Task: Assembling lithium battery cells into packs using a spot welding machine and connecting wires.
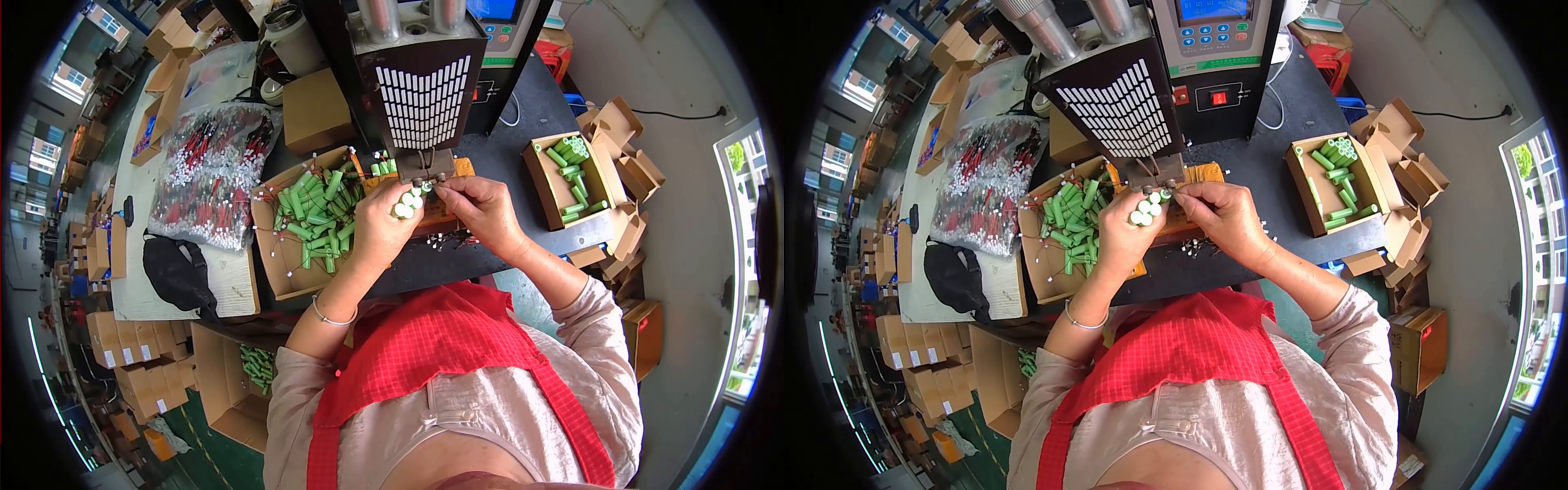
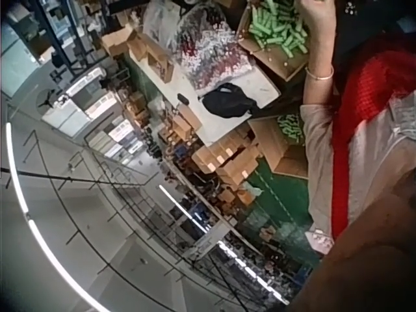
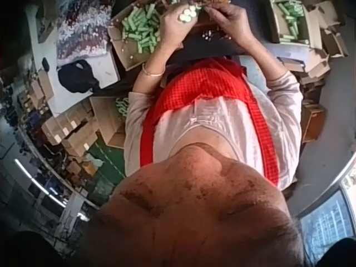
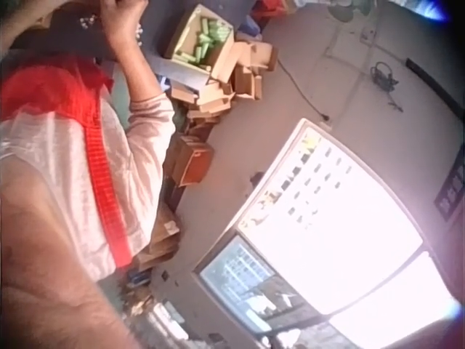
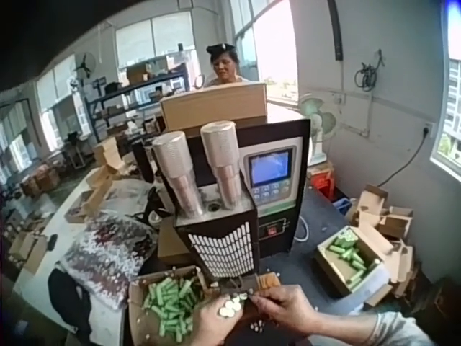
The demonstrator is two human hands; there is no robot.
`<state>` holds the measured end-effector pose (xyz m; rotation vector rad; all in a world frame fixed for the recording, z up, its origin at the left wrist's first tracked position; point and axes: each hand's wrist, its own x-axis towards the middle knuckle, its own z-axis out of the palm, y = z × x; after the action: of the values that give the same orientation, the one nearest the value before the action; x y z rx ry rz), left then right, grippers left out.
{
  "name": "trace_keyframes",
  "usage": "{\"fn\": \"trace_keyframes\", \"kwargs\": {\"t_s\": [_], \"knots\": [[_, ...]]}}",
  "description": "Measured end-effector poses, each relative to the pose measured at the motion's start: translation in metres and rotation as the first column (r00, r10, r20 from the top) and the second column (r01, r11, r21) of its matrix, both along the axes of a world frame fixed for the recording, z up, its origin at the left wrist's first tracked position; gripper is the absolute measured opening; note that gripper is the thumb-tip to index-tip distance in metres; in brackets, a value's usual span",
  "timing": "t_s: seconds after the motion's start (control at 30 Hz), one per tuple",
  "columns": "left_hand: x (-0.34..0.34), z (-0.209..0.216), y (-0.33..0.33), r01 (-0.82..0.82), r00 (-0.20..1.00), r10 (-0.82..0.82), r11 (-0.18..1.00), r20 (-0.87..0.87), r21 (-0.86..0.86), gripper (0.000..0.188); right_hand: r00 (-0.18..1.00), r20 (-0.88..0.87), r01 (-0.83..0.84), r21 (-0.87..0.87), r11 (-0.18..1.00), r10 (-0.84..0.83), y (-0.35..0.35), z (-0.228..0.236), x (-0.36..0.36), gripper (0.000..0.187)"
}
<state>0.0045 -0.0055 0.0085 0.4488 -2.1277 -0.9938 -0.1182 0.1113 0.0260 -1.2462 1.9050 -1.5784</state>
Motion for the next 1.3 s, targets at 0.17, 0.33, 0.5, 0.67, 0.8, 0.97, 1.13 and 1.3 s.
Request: {"fn": "trace_keyframes", "kwargs": {"t_s": [0.17,0.33,0.5,0.67,0.8,0.97,1.13,1.3], "knots": [[-0.002,0.001,0.001,-0.039,0.999,0.040,0.996,0.011,-0.077,0.022,0.988,-0.151,0.000,-0.079,0.997,-0.012,-0.004,0.000,-0.002,0.013],[-0.003,0.001,0.002,-0.029,1.000,0.029,0.999,-0.010,-0.032,0.020,0.974,-0.227,-0.022,-0.042,0.999,0.012,-0.004,0.000,-0.004,0.015],[0.014,-0.005,-0.009,-0.138,0.990,0.139,0.990,-0.028,0.039,0.026,0.998,-0.053,0.035,0.010,0.999,-0.034,0.017,0.005,-0.030,0.024],[0.062,0.005,-0.050,-0.188,0.959,0.279,0.754,-0.048,0.629,0.034,0.949,-0.306,0.016,0.292,0.956,0.077,0.077,-0.012,-0.078,0.008],[0.091,0.000,-0.061,-0.120,0.949,0.300,0.638,-0.101,0.761,0.036,0.904,-0.303,-0.146,0.445,0.883,0.302,0.103,-0.024,-0.071,0.013],[0.086,0.005,-0.049,0.022,0.953,0.266,0.420,-0.146,0.907,0.030,0.828,-0.464,-0.059,0.487,0.872,0.315,0.106,-0.046,-0.064,0.012],[0.064,0.013,-0.028,0.131,0.969,0.145,0.380,-0.199,0.916,0.024,0.826,-0.480,-0.040,0.475,0.879,0.297,0.107,-0.044,-0.073,0.009],[0.041,0.020,-0.013,0.157,0.984,-0.008,0.518,-0.178,0.841,0.021,0.976,-0.206,0.024,0.404,0.914,0.065,0.112,0.001,-0.065,0.012]]}}
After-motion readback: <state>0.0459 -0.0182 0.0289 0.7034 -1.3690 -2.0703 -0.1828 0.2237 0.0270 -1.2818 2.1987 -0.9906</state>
